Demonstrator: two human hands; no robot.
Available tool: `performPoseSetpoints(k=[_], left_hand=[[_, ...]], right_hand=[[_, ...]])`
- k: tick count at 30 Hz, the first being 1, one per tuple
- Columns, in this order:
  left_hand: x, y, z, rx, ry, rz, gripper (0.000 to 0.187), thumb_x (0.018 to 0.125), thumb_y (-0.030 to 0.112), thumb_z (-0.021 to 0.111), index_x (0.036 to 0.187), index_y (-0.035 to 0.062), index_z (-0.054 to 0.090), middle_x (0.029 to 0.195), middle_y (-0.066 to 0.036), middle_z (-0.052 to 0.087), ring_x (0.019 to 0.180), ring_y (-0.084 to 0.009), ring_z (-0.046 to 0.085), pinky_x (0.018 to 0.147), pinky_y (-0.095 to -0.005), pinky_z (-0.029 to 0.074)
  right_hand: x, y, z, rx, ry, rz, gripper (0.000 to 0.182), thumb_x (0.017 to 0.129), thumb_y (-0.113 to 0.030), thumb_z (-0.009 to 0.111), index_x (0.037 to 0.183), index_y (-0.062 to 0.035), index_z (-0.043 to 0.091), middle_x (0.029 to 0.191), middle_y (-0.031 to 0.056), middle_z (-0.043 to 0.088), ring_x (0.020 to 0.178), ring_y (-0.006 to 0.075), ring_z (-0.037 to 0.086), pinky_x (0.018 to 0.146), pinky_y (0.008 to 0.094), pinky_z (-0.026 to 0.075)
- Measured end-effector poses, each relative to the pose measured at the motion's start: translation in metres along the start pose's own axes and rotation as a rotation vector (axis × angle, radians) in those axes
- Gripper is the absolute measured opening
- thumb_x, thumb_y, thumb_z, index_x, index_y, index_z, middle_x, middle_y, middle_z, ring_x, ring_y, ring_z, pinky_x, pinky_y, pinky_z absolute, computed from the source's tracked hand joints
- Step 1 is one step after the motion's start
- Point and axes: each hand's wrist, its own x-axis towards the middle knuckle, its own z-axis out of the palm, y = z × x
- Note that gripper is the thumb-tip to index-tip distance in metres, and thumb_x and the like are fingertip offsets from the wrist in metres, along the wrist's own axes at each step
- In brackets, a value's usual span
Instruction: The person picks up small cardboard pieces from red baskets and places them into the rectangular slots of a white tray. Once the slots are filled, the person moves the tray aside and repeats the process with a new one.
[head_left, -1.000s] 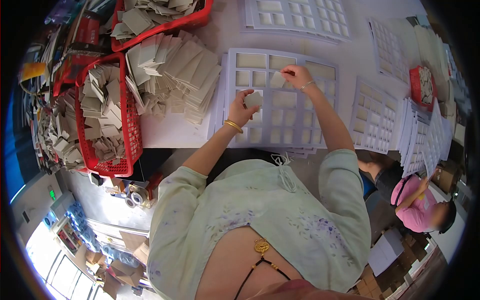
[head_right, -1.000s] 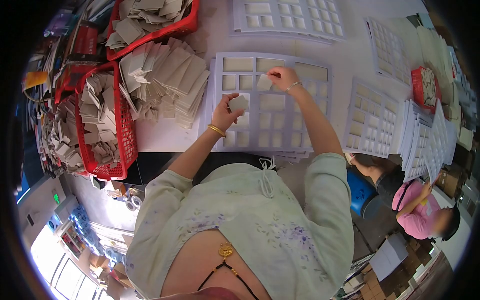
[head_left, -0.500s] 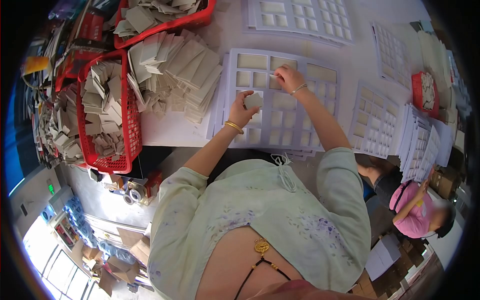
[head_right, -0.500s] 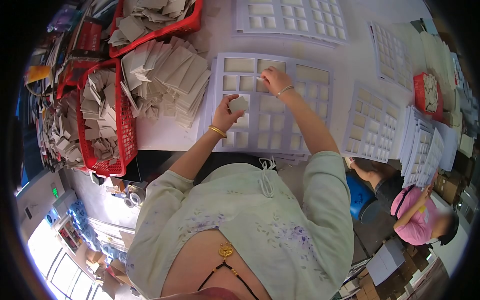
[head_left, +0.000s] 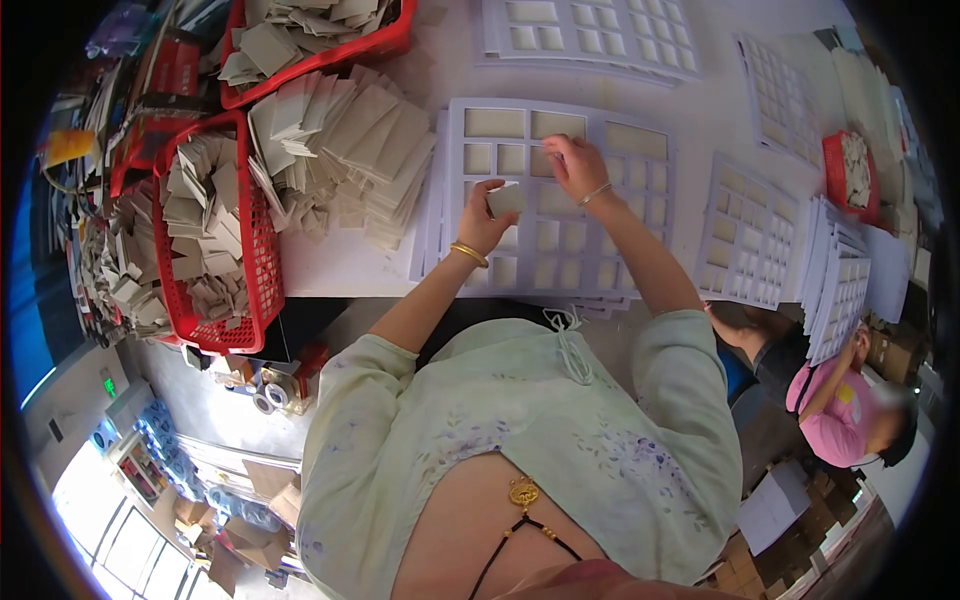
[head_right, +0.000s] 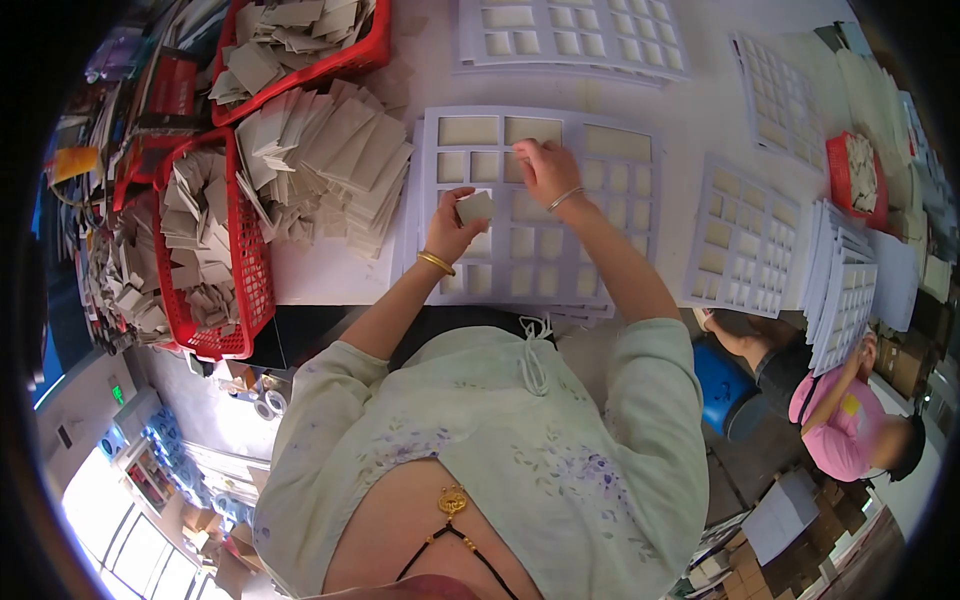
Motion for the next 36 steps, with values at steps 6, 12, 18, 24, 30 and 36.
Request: performPoseSetpoints(k=[6,12,18,24,30,36], left_hand=[[0.0,0.021,0.017,0.154,-0.058,-0.009,0.055,0.073,0.004,0.07,0.119,0.0022,0.04,0.085,-0.008,0.061,0.073,-0.0141,0.062,0.063,-0.0258,0.05],[-0.001,0.021,0.025,0.118,-0.115,0.025,0.057,0.074,0.003,0.07,0.12,0.0013,0.037,0.079,-0.007,0.062,0.068,-0.0123,0.061,0.061,-0.0249,0.049],[0.005,0.017,0.022,0.125,-0.089,0.064,0.036,0.08,0.003,0.064,0.111,0.0003,0.047,0.082,-0.007,0.062,0.075,-0.0118,0.064,0.056,-0.0226,0.048],[0.001,0.029,0.035,-0.233,-0.08,-0.177,0.018,0.086,0.008,0.061,0.1,-0.0011,0.053,0.082,-0.007,0.062,0.068,-0.014,0.065,0.044,-0.0206,0.047],[0.003,0.027,0.03,-0.23,-0.04,-0.186,0.012,0.085,0.007,0.062,0.091,-0.0008,0.055,0.075,-0.007,0.063,0.062,-0.0124,0.063,0.045,-0.0221,0.048],[0.006,0.042,0.034,-0.108,-0.06,-0.175,0.012,0.083,0.008,0.063,0.084,-0.0007,0.055,0.07,-0.006,0.063,0.057,-0.0113,0.061,0.047,-0.0236,0.05]], right_hand=[[-0.024,-0.035,-0.009,0.539,-0.274,0.249,0.021,0.074,-0.02,0.071,0.088,-0.0064,0.064,0.074,0.0017,0.063,0.059,0.0093,0.054,0.057,0.0245,0.046],[-0.036,-0.017,-0.015,0.673,-0.242,0.376,0.019,0.075,-0.017,0.071,0.088,-0.0038,0.066,0.073,0.0015,0.063,0.061,0.0077,0.055,0.058,0.0232,0.045],[-0.026,0.003,-0.041,0.822,-0.131,0.644,0.019,0.077,-0.016,0.071,0.089,-0.0019,0.067,0.072,0.0003,0.063,0.059,0.0061,0.053,0.05,0.0204,0.041],[-0.029,-0.018,-0.032,0.906,-0.199,0.671,0.019,0.077,-0.018,0.072,0.085,-0.0025,0.064,0.077,0.0013,0.062,0.056,0.005,0.052,0.044,0.0191,0.037],[-0.045,-0.01,-0.012,0.744,-0.017,0.359,0.016,0.075,-0.014,0.073,0.082,-0.0041,0.062,0.085,0.0019,0.062,0.071,0.0076,0.057,0.057,0.0214,0.044],[-0.046,-0.012,-0.009,0.775,0.226,0.387,0.014,0.077,-0.011,0.071,0.083,-0.0034,0.061,0.087,0.0024,0.064,0.077,0.0085,0.058,0.063,0.0238,0.046]])
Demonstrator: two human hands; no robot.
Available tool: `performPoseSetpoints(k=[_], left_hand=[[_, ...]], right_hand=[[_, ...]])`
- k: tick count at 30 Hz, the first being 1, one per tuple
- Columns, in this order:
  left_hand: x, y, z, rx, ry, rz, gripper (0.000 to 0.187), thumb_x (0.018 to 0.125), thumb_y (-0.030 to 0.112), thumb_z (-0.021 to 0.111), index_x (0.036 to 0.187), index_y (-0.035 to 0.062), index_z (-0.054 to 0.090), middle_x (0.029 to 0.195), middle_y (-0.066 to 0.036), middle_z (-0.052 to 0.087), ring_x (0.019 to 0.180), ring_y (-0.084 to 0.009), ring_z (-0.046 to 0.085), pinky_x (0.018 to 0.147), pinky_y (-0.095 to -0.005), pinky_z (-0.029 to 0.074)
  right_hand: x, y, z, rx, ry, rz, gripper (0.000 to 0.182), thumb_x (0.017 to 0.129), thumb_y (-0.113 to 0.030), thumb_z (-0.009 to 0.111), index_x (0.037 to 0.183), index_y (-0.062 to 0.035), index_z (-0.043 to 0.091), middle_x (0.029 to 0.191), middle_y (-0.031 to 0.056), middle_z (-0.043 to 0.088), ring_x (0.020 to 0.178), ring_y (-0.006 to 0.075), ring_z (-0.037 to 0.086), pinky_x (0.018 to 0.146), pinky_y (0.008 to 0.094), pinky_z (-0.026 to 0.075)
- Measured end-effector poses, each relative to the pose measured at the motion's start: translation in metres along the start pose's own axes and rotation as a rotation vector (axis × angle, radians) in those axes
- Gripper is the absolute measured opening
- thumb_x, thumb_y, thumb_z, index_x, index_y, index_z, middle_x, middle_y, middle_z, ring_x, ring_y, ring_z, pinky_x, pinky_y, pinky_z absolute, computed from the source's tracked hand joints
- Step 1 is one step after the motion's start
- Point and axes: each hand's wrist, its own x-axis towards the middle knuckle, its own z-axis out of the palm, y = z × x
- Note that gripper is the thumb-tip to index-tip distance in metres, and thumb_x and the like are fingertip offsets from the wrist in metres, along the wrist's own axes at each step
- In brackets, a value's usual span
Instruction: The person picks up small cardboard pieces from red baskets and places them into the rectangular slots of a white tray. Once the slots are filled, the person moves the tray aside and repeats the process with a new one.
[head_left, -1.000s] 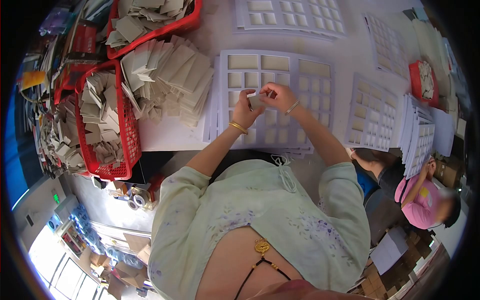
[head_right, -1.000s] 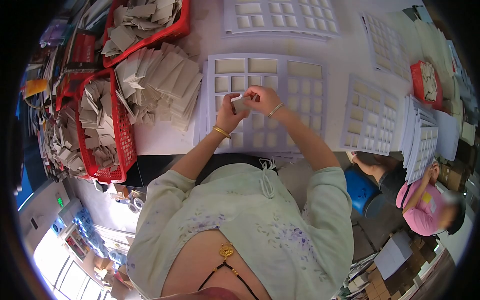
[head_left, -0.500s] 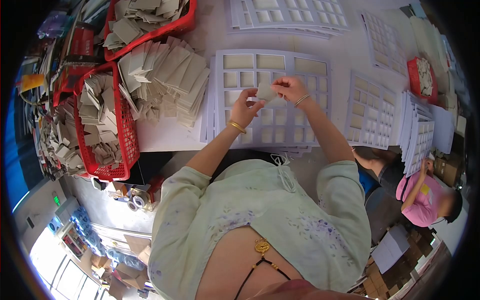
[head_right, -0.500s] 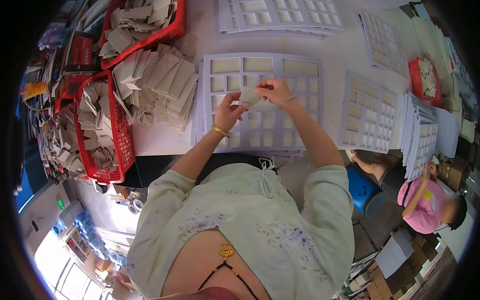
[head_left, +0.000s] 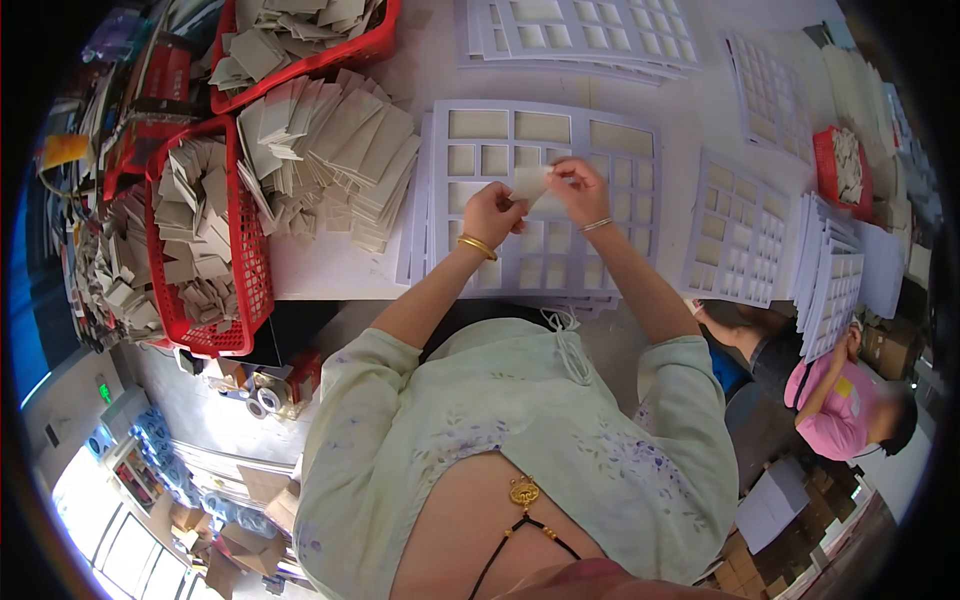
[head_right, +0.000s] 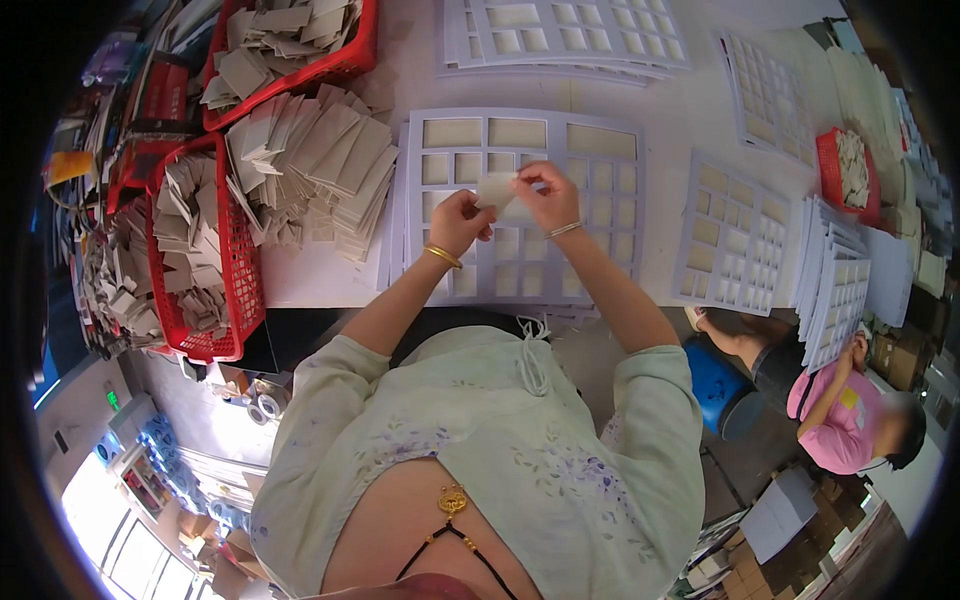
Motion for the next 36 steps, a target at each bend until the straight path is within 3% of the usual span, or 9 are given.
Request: performPoseSetpoints(k=[3,9,18,21,24,27,30,36], left_hand=[[-0.004,0.001,-0.003,0.133,-0.031,-0.103,0.014,0.083,0.008,0.063,0.085,-0.0008,0.053,0.073,-0.007,0.063,0.057,-0.0116,0.062,0.046,-0.0238,0.05],[-0.022,-0.022,-0.018,0.02,0.048,-0.046,0.014,0.084,0.007,0.061,0.091,-0.0003,0.05,0.081,-0.009,0.063,0.059,-0.0128,0.063,0.046,-0.0238,0.051],[-0.035,-0.019,-0.043,-0.001,0.125,-0.024,0.013,0.086,0.004,0.056,0.096,0.0007,0.048,0.081,-0.01,0.064,0.059,-0.0117,0.061,0.046,-0.0229,0.05],[-0.034,-0.024,-0.052,0.014,0.144,-0.022,0.012,0.086,0.004,0.055,0.096,0.0008,0.048,0.08,-0.01,0.063,0.058,-0.0113,0.061,0.046,-0.0224,0.05],[-0.036,-0.024,-0.058,-0.003,0.16,-0.006,0.012,0.086,0.003,0.056,0.095,0.0009,0.048,0.079,-0.01,0.063,0.057,-0.0108,0.06,0.045,-0.0223,0.049],[-0.043,-0.016,-0.064,0.001,0.174,-0.004,0.013,0.086,0.003,0.056,0.097,0.0009,0.048,0.078,-0.009,0.063,0.056,-0.0102,0.058,0.045,-0.0221,0.048],[-0.054,-0.011,-0.084,0.02,0.213,0.067,0.015,0.086,0.002,0.056,0.099,0.0008,0.049,0.078,-0.009,0.062,0.055,-0.0095,0.057,0.045,-0.0217,0.047],[-0.083,0.006,-0.155,0.039,0.403,0.226,0.025,0.085,0.0,0.055,0.109,0.0012,0.046,0.073,-0.005,0.057,0.053,-0.0089,0.055,0.045,-0.0216,0.046]], right_hand=[[0.019,-0.012,-0.017,0.282,0.216,0.282,0.013,0.078,-0.01,0.069,0.087,-0.0045,0.063,0.085,0.0012,0.064,0.074,0.0085,0.059,0.063,0.0251,0.048],[0.062,0.014,-0.062,-0.431,-0.158,0.062,0.01,0.08,-0.011,0.066,0.089,-0.0053,0.065,0.078,0.0014,0.066,0.065,0.0092,0.061,0.059,0.0248,0.049],[0.082,0.017,-0.045,-0.572,-0.47,0.054,0.009,0.081,-0.011,0.065,0.088,-0.0065,0.064,0.08,0.0056,0.068,0.072,0.0159,0.064,0.068,0.0278,0.05],[0.082,0.025,-0.042,-0.657,-0.475,-0.052,0.007,0.08,-0.01,0.064,0.086,-0.0081,0.064,0.082,0.0042,0.065,0.075,0.0199,0.063,0.066,0.0315,0.05],[0.068,0.023,-0.033,-0.907,-0.291,-0.182,0.006,0.079,-0.009,0.064,0.085,-0.0107,0.064,0.086,0.003,0.059,0.079,0.0239,0.061,0.064,0.0367,0.05],[0.058,0.025,-0.031,-0.934,-0.213,-0.244,0.005,0.077,-0.011,0.065,0.082,-0.0142,0.064,0.087,0.0028,0.053,0.08,0.0249,0.059,0.064,0.039,0.049],[0.042,0.01,-0.024,-0.979,-0.123,-0.443,0.004,0.076,-0.015,0.067,0.079,-0.0157,0.065,0.084,0.0031,0.054,0.08,0.0242,0.058,0.065,0.0381,0.048],[0.042,0.027,-0.016,-1.141,-0.204,-0.437,0.009,0.073,-0.015,0.065,0.082,-0.0172,0.068,0.081,0.0039,0.055,0.079,0.0245,0.056,0.066,0.0404,0.045]])
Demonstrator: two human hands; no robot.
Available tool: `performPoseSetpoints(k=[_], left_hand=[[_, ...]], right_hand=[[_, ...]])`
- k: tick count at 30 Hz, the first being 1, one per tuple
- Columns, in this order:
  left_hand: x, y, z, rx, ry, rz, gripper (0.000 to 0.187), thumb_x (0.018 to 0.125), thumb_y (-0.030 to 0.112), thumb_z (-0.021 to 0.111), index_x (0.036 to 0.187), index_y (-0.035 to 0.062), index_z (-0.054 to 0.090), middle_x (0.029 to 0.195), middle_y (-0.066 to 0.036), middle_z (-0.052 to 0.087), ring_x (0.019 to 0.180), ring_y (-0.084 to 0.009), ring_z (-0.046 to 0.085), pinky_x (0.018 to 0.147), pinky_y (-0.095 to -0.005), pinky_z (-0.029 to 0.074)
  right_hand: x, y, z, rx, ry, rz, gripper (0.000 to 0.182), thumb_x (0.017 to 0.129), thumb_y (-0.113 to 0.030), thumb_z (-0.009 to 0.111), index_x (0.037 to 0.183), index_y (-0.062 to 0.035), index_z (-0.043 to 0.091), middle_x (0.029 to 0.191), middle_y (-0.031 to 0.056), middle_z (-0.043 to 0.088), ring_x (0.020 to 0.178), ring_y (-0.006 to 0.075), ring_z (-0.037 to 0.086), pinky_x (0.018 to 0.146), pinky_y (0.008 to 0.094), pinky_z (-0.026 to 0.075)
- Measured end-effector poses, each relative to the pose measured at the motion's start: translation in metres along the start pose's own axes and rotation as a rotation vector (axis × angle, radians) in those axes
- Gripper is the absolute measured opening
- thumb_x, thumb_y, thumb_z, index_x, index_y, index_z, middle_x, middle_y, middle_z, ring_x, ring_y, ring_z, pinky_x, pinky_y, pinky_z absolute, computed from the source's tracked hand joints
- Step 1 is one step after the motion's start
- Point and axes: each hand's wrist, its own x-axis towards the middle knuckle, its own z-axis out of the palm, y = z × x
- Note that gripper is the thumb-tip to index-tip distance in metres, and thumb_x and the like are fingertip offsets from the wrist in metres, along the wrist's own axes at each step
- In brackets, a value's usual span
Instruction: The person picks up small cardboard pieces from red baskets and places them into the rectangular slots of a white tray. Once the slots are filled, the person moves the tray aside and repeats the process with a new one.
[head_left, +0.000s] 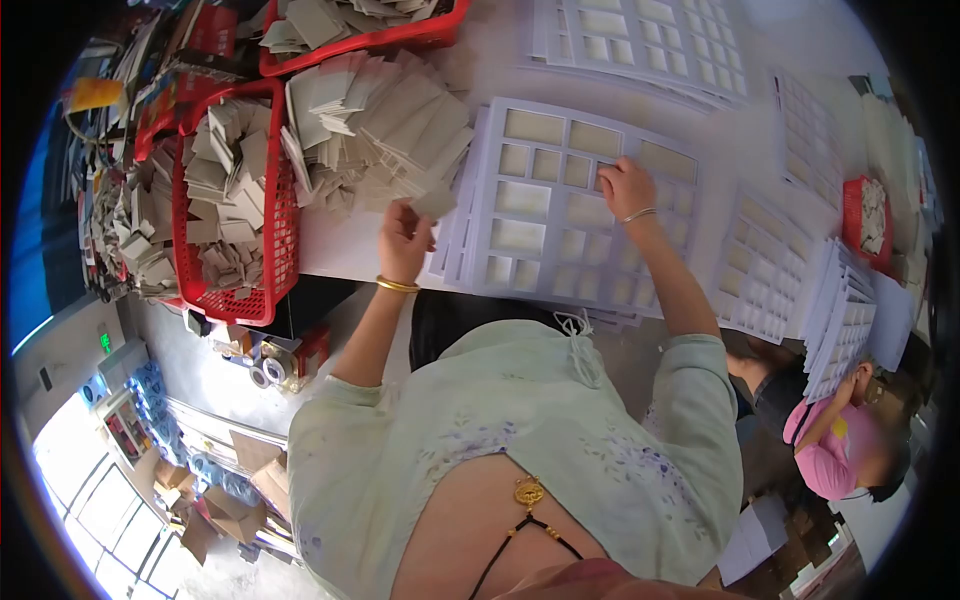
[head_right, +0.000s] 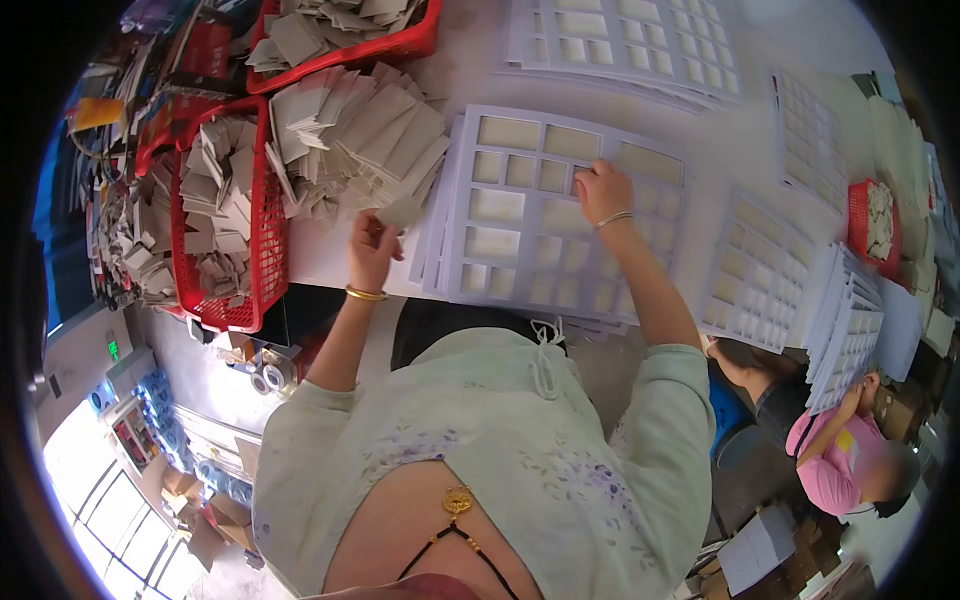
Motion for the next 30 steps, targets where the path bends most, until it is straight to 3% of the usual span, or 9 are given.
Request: performPoseSetpoints(k=[9,12,17,18,21,22,25,28,30], left_hand=[[0.014,0.064,-0.2,0.163,0.613,0.416,0.023,0.087,-0.001,0.054,0.109,-0.0016,0.044,0.072,-0.004,0.051,0.049,-0.0082,0.049,0.041,-0.0208,0.041],[0.015,0.064,-0.272,0.246,0.699,0.386,0.022,0.088,0.0,0.053,0.108,-0.001,0.044,0.072,-0.004,0.054,0.048,-0.0084,0.05,0.04,-0.021,0.04],[0.018,0.015,-0.364,0.413,0.769,0.261,0.026,0.086,0.006,0.056,0.108,-0.0012,0.044,0.069,-0.006,0.056,0.048,-0.009,0.053,0.039,-0.0215,0.04],[0.013,0.022,-0.367,0.596,0.726,-0.037,0.036,0.082,0.01,0.061,0.112,-0.0029,0.045,0.083,-0.013,0.059,0.065,-0.0186,0.061,0.052,-0.0266,0.049],[0.02,-0.037,-0.398,1.368,0.707,0.145,0.045,0.079,0.012,0.064,0.118,-0.0024,0.045,0.104,-0.02,0.056,0.093,-0.0297,0.059,0.073,-0.0348,0.052],[0.021,-0.03,-0.388,1.292,0.683,0.212,0.055,0.075,0.013,0.067,0.123,0.0004,0.043,0.118,-0.022,0.05,0.104,-0.0321,0.052,0.085,-0.0383,0.048],[0.03,-0.006,-0.36,0.958,0.599,0.253,0.051,0.076,0.013,0.066,0.122,0.0033,0.045,0.114,-0.018,0.054,0.097,-0.029,0.057,0.081,-0.0381,0.049],[0.039,0.017,-0.338,0.88,0.539,0.193,0.049,0.077,0.012,0.065,0.121,0.0048,0.047,0.109,-0.014,0.058,0.09,-0.0263,0.059,0.079,-0.0367,0.049],[0.043,0.016,-0.339,0.898,0.518,0.276,0.038,0.078,0.012,0.064,0.114,0.0049,0.054,0.103,-0.01,0.062,0.085,-0.023,0.061,0.077,-0.035,0.049]], right_hand=[[-0.021,-0.004,0.004,-0.176,0.069,0.109,0.015,0.074,-0.016,0.064,0.088,-0.02,0.068,0.082,0.0036,0.057,0.08,0.0258,0.058,0.065,0.0424,0.043],[-0.014,-0.014,-0.008,-0.289,-0.089,0.167,0.019,0.073,-0.015,0.066,0.092,-0.0196,0.067,0.083,0.0041,0.057,0.08,0.0255,0.058,0.065,0.0417,0.043],[0.004,-0.057,0.004,-0.013,0.097,0.115,0.023,0.074,-0.013,0.066,0.096,-0.0176,0.064,0.083,0.0031,0.058,0.076,0.0231,0.058,0.065,0.0389,0.041],[0.008,-0.067,0.01,0.082,0.125,0.106,0.024,0.074,-0.012,0.066,0.097,-0.0172,0.063,0.083,0.0026,0.058,0.075,0.0225,0.058,0.066,0.038,0.041],[0.024,-0.116,0.013,0.172,0.105,0.076,0.021,0.075,-0.012,0.066,0.095,-0.0158,0.062,0.08,0.0007,0.058,0.069,0.0199,0.058,0.065,0.0346,0.039],[0.03,-0.132,0.013,0.207,0.109,0.061,0.019,0.075,-0.011,0.065,0.094,-0.0158,0.062,0.079,0.0001,0.058,0.066,0.0189,0.057,0.065,0.0339,0.039],[0.044,-0.175,0.008,0.283,0.111,0.014,0.015,0.077,-0.011,0.065,0.091,-0.0155,0.063,0.075,-0.001,0.058,0.06,0.0163,0.055,0.066,0.0324,0.038],[0.055,-0.199,0.002,0.305,0.121,-0.014,0.011,0.078,-0.01,0.064,0.089,-0.0147,0.064,0.072,-0.0005,0.058,0.056,0.0151,0.054,0.066,0.0317,0.039],[0.057,-0.207,0.001,0.339,0.142,-0.021,0.009,0.079,-0.009,0.063,0.087,-0.0139,0.065,0.071,0.0001,0.059,0.056,0.0153,0.055,0.063,0.031,0.04]])
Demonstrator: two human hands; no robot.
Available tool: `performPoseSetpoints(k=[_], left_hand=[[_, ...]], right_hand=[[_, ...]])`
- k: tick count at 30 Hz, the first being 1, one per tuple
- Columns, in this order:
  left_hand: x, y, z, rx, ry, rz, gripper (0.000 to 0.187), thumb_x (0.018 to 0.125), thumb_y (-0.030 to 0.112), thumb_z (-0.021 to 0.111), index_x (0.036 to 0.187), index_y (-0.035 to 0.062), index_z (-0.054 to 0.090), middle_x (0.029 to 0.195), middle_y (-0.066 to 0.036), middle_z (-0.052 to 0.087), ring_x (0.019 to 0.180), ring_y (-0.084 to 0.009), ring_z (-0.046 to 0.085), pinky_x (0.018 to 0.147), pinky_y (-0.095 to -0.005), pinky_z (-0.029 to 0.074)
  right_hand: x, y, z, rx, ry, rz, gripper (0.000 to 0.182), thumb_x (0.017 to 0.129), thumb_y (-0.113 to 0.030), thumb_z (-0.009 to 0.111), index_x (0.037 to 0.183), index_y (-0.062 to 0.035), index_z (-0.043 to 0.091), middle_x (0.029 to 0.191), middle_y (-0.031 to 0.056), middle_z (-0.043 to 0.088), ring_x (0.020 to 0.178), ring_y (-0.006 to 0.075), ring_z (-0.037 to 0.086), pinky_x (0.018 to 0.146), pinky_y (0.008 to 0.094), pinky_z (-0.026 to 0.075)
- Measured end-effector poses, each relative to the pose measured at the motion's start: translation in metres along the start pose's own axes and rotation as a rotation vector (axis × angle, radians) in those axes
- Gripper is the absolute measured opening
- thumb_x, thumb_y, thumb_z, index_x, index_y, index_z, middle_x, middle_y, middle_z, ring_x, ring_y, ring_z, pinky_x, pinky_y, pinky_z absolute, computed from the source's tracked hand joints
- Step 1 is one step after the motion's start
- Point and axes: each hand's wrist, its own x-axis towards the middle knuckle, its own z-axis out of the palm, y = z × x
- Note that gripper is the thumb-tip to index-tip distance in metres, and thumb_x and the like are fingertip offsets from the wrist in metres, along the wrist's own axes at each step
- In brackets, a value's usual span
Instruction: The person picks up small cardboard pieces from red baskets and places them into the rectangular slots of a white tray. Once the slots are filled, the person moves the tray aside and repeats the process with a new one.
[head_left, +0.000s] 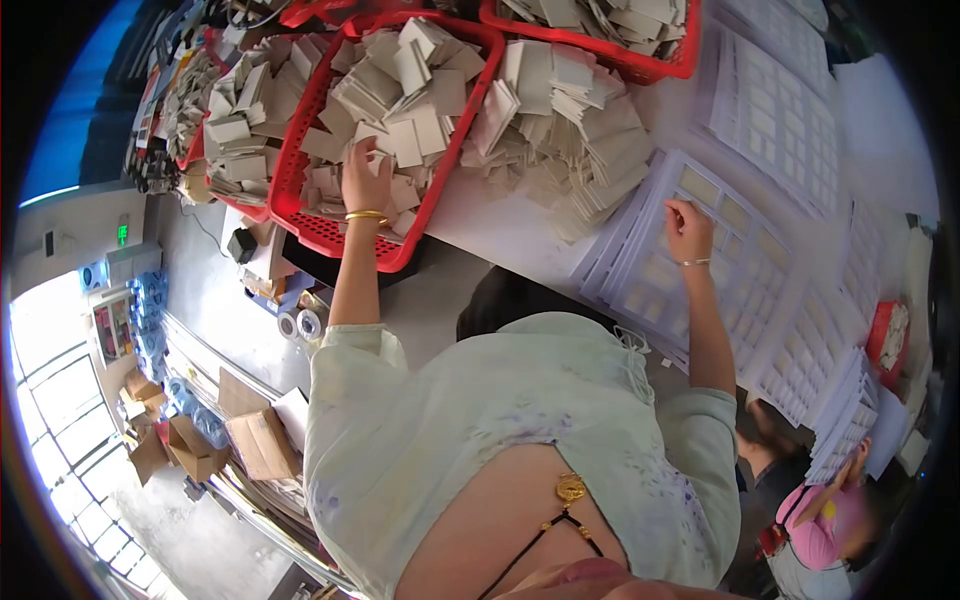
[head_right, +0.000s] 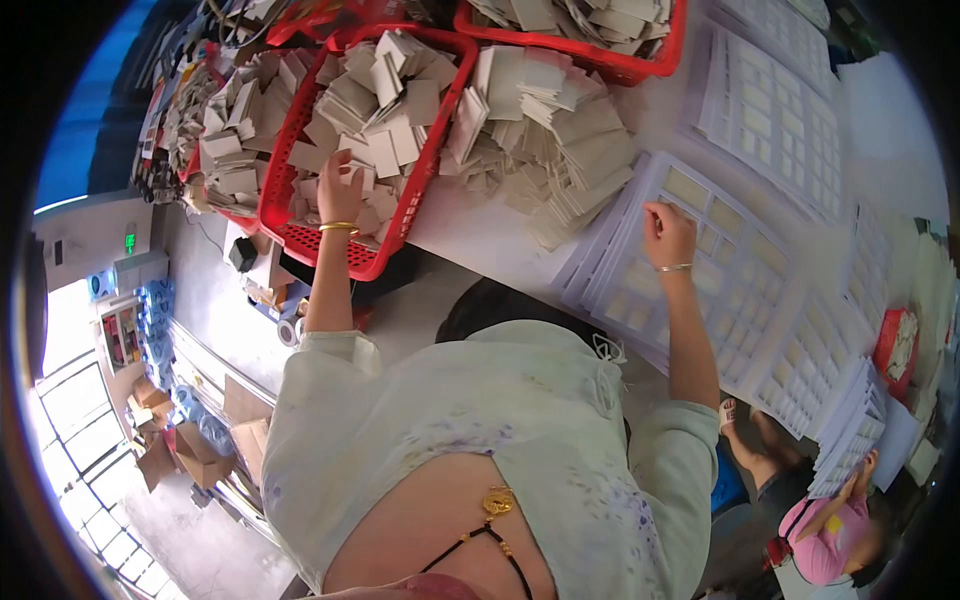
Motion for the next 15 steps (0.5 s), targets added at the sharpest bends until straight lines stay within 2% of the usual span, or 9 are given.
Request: performPoseSetpoints(k=[2,4,9,13,14,15], left_hand=[[0.004,-0.002,-0.001,-0.01,-0.009,-0.004,0.026,0.08,0.015,0.063,0.104,0.0047,0.061,0.097,-0.009,0.064,0.08,-0.0216,0.063,0.073,-0.0341,0.049],[0.006,-0.012,0.002,-0.03,-0.037,-0.063,0.023,0.081,0.017,0.061,0.101,0.0064,0.062,0.093,-0.009,0.065,0.079,-0.0229,0.063,0.072,-0.0352,0.049],[0.014,-0.05,0.019,0.009,-0.157,-0.249,0.02,0.08,0.022,0.061,0.09,0.0045,0.065,0.085,-0.011,0.067,0.078,-0.0238,0.064,0.069,-0.0353,0.05],[0.014,-0.074,0.048,-0.91,-0.077,-1.027,0.022,0.082,0.023,0.067,0.094,0.007,0.057,0.081,-0.003,0.056,0.071,-0.0178,0.058,0.063,-0.0363,0.051],[0.011,-0.091,0.061,-1.054,-0.127,-1.173,0.025,0.081,0.021,0.069,0.096,0.01,0.052,0.081,-0.003,0.048,0.071,-0.0183,0.053,0.06,-0.037,0.05],[0.008,-0.087,0.064,-1.055,-0.127,-1.234,0.027,0.081,0.022,0.069,0.097,0.0091,0.051,0.082,-0.003,0.048,0.073,-0.019,0.054,0.062,-0.038,0.05]], right_hand=[[-0.004,0.005,0.001,0.02,0.011,-0.009,0.009,0.079,-0.008,0.064,0.087,-0.013,0.065,0.071,0.0007,0.059,0.056,0.016,0.055,0.058,0.0301,0.04],[-0.011,0.012,-0.002,0.027,0.034,-0.029,0.009,0.079,-0.007,0.064,0.087,-0.0109,0.066,0.072,0.003,0.061,0.055,0.0183,0.056,0.051,0.0291,0.042],[-0.039,0.021,-0.012,0.059,0.035,0.143,0.008,0.081,-0.009,0.063,0.089,-0.0077,0.067,0.075,0.0075,0.062,0.06,0.0168,0.058,0.057,0.027,0.045],[-0.06,0.033,-0.016,0.074,0.005,0.254,0.01,0.084,-0.01,0.062,0.091,-0.006,0.068,0.077,0.0061,0.063,0.063,0.0122,0.057,0.057,0.0246,0.044],[-0.066,0.037,-0.015,0.087,0.003,0.271,0.01,0.084,-0.01,0.062,0.092,-0.0058,0.068,0.077,0.0051,0.063,0.064,0.0112,0.057,0.058,0.024,0.044],[-0.071,0.04,-0.014,0.1,0.0,0.287,0.011,0.084,-0.01,0.062,0.093,-0.0057,0.068,0.077,0.0041,0.063,0.064,0.0103,0.056,0.058,0.0234,0.044]])
